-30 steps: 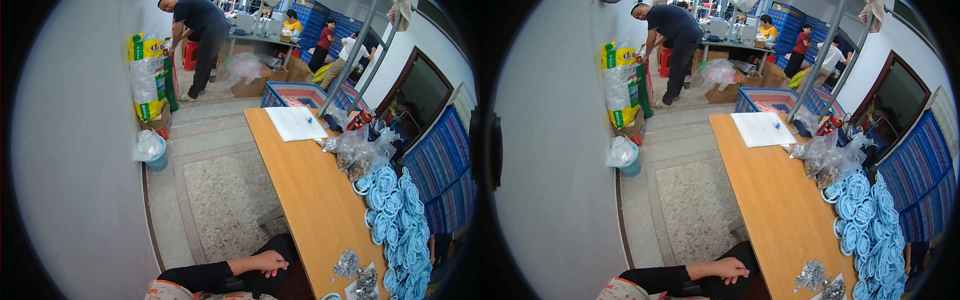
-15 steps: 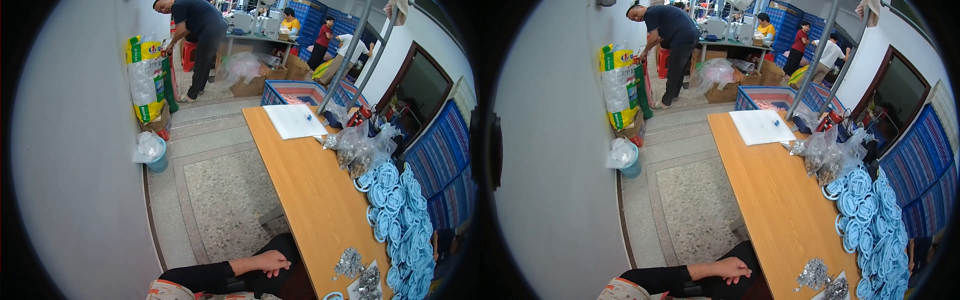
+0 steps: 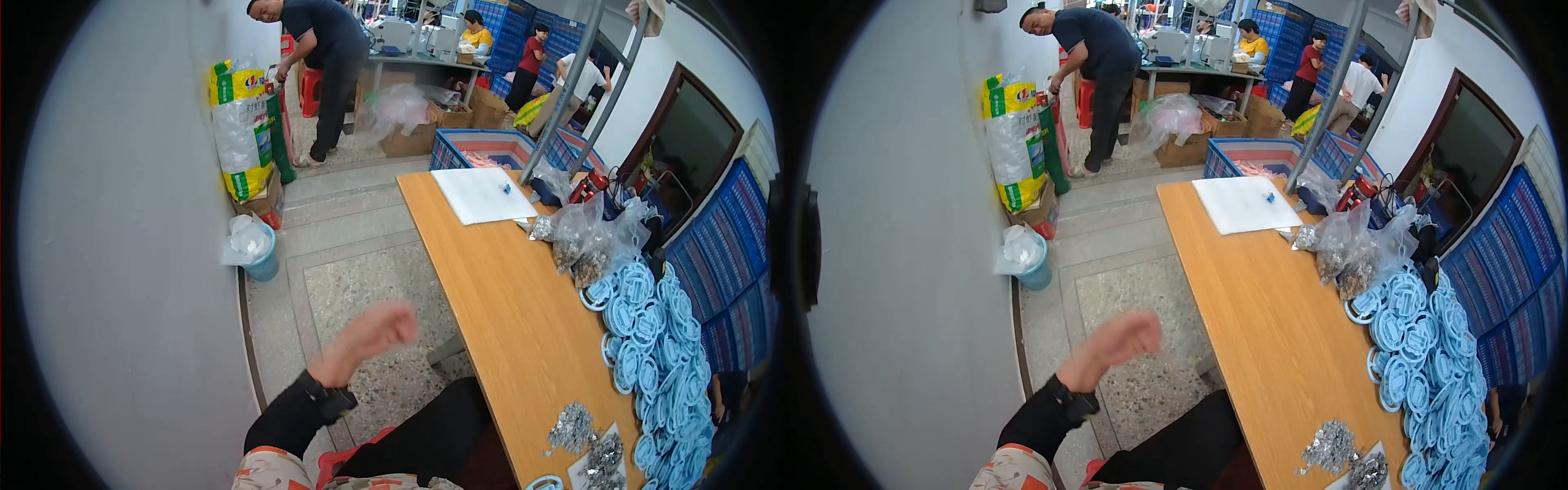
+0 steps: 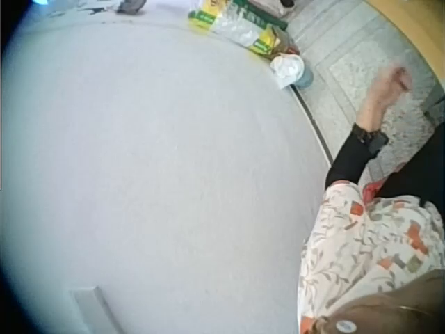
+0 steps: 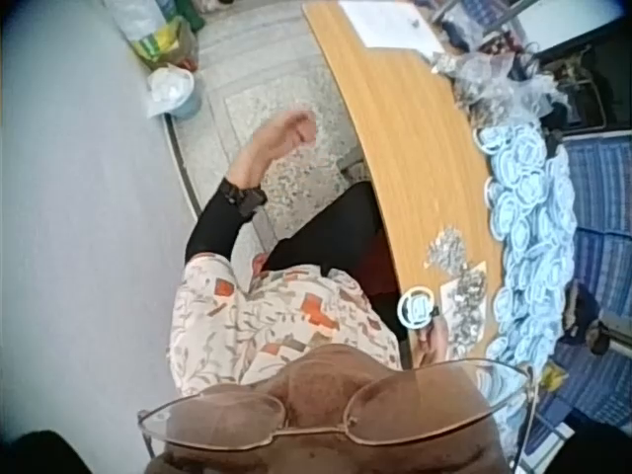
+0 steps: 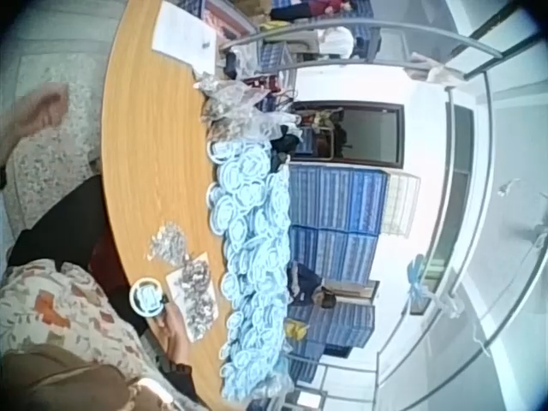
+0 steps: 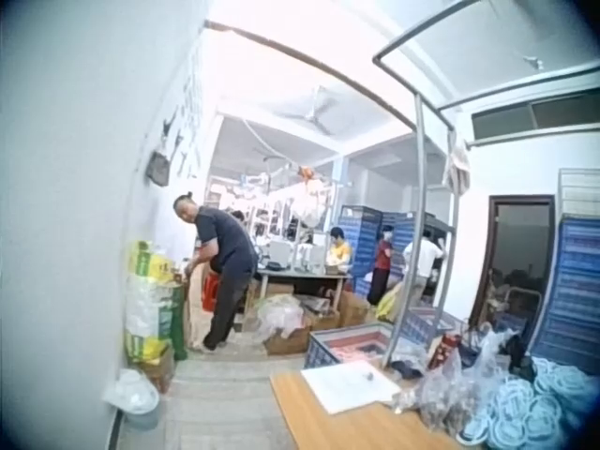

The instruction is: The person uses a small tool to insert metal battery contacts into a blue plastic frame. After assembling the frame, they wipe their arm with a white cloth and place the finished part into a box.

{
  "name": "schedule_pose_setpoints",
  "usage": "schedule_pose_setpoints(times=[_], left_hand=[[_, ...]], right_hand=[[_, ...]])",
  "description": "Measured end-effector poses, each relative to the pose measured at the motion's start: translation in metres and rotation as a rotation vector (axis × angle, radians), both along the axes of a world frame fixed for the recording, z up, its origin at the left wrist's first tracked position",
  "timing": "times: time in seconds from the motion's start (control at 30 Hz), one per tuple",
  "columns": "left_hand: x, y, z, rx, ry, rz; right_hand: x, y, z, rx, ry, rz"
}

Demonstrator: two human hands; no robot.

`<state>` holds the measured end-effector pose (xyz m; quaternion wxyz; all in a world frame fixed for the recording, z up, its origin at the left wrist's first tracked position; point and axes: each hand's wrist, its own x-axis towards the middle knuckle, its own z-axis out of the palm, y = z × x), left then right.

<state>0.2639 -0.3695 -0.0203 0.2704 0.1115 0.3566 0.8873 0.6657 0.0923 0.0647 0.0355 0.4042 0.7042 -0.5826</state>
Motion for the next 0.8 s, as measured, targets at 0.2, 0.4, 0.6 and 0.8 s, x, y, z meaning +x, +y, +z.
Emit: schedule_pose_setpoints(times=[0.2,0.4,0.6,0.8], left_hand=[[-0.054,-0.063,0.089,0.372,-0.062,0.469],[-0.079,-0.03,0.093,0.33,-0.136,0.372],[-0.089,-0.015,0.088,0.277,-0.205,0.363],[-0.073,0.007,0.093,0.373,-0.224,0.321]], right_hand=[[-0.01,0.005,0.005,0.157,0.156,0.043],[-0.052,0.02,0.029,0.224,0.374,0.128],[-0.212,-0.149,0.108,0.286,0.177,0.846],[-0.257,-0.232,0.111,0.73,0.347,1.274]])
